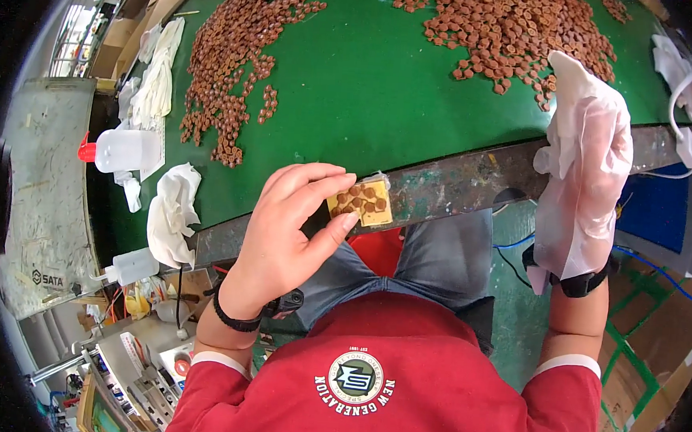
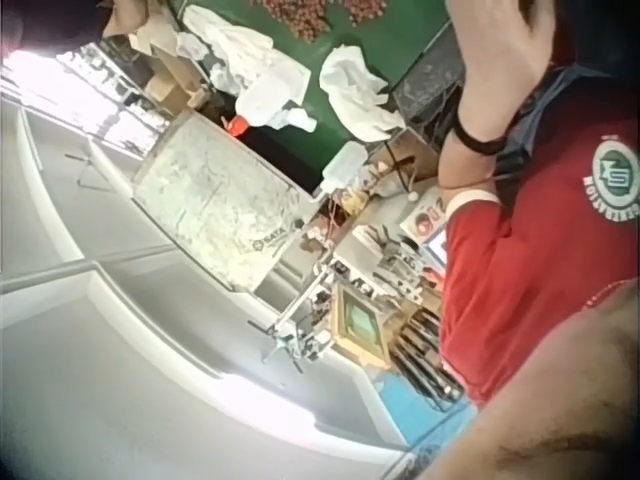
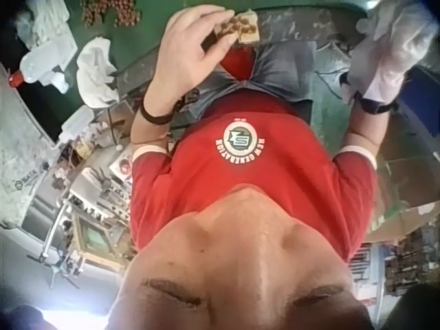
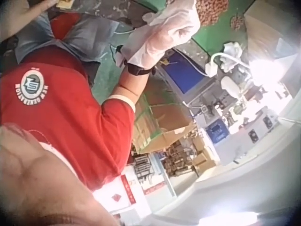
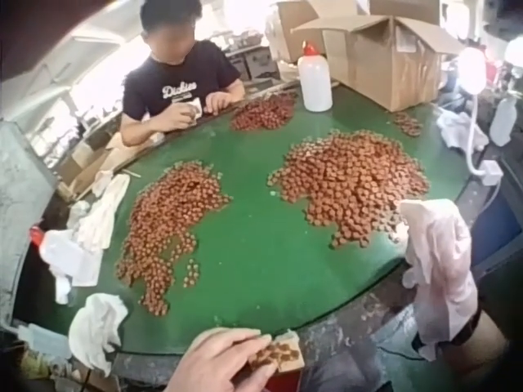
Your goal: The person wipes a small yellow component with a cloth, then picks up and places small brown pieces onto it by hand. They then spray liquid from a bottle onto the cloth and continue wiping the component.
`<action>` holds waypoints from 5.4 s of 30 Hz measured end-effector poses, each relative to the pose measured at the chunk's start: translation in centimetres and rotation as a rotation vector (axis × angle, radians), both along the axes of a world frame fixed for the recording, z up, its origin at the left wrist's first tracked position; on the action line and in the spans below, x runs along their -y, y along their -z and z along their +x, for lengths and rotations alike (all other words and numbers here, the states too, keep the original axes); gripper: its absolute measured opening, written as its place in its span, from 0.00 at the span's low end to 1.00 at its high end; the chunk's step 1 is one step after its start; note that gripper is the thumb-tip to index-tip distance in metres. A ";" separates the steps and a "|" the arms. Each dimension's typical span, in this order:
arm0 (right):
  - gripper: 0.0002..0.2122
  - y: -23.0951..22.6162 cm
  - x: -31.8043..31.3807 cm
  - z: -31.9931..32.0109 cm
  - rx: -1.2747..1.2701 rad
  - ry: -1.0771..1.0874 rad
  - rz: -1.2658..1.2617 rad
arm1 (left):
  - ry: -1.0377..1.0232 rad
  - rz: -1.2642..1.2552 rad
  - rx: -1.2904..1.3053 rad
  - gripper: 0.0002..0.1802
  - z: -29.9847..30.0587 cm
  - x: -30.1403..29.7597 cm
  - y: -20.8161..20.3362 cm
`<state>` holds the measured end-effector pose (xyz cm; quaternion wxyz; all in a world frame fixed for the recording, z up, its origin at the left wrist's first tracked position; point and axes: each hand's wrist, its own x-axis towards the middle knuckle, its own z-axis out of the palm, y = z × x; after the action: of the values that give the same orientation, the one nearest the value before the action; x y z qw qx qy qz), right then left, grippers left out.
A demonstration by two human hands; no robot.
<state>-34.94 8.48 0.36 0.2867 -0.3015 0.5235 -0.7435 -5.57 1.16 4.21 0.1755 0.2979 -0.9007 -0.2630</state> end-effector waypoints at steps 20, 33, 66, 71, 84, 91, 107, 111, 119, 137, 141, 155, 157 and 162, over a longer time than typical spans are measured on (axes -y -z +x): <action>0.20 1.0 0.2 -0.6 -0.132 0.062 -0.031 | -0.043 0.578 -0.073 0.11 -3.6 3.3 -5.6; 0.17 1.9 1.1 -0.6 -0.177 0.049 -0.168 | -0.009 -0.110 0.474 0.23 2.2 14.4 -1.5; 0.17 1.4 1.1 -0.7 -0.187 0.017 -0.164 | -0.201 0.623 -0.132 0.10 -2.1 1.4 -2.6; 0.16 2.5 0.5 -1.9 -0.195 -0.006 -0.137 | -0.229 0.347 0.150 0.10 -2.0 0.6 -2.0; 0.16 2.3 0.4 -1.6 -0.181 0.089 -0.087 | 0.244 -0.358 0.241 0.33 1.8 -0.7 0.1; 0.15 2.0 0.1 -1.7 -0.169 -0.054 -0.112 | 0.358 -0.409 0.313 0.37 1.7 0.6 0.1; 0.15 -4.3 4.6 8.9 -1.169 -0.887 -0.187 | -0.141 -0.287 -0.118 0.27 7.1 1.1 2.8; 0.17 -4.4 4.5 9.6 -1.537 -0.944 -0.094 | -0.211 -0.267 -0.202 0.22 7.4 1.1 3.5; 0.19 -4.1 4.1 8.7 -1.543 -0.817 -0.258 | -0.198 -0.192 -0.205 0.17 6.9 1.0 2.9; 0.17 -3.7 4.9 11.4 -1.525 -0.966 -0.294 | -0.206 -0.244 -0.200 0.15 6.9 1.3 3.3; 0.15 -4.2 3.9 9.4 -1.463 -0.970 -0.200 | -0.217 -0.253 -0.208 0.14 7.1 1.2 3.4; 0.15 -3.1 4.8 10.5 -1.437 -0.944 -0.207 | -0.213 -0.291 -0.202 0.13 6.9 1.0 3.6; 0.16 -2.9 5.6 11.6 -1.314 -0.971 -0.385 | -0.225 -0.293 -0.200 0.13 7.0 1.0 3.6; 0.17 -4.8 4.3 8.9 -1.587 -0.956 -0.201 | -0.229 -0.280 -0.209 0.13 7.2 1.0 3.5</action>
<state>-26.09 4.20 5.19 0.0931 -0.9285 0.3196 -0.1644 1.62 0.15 0.69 0.3365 0.3419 -0.8656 -0.1432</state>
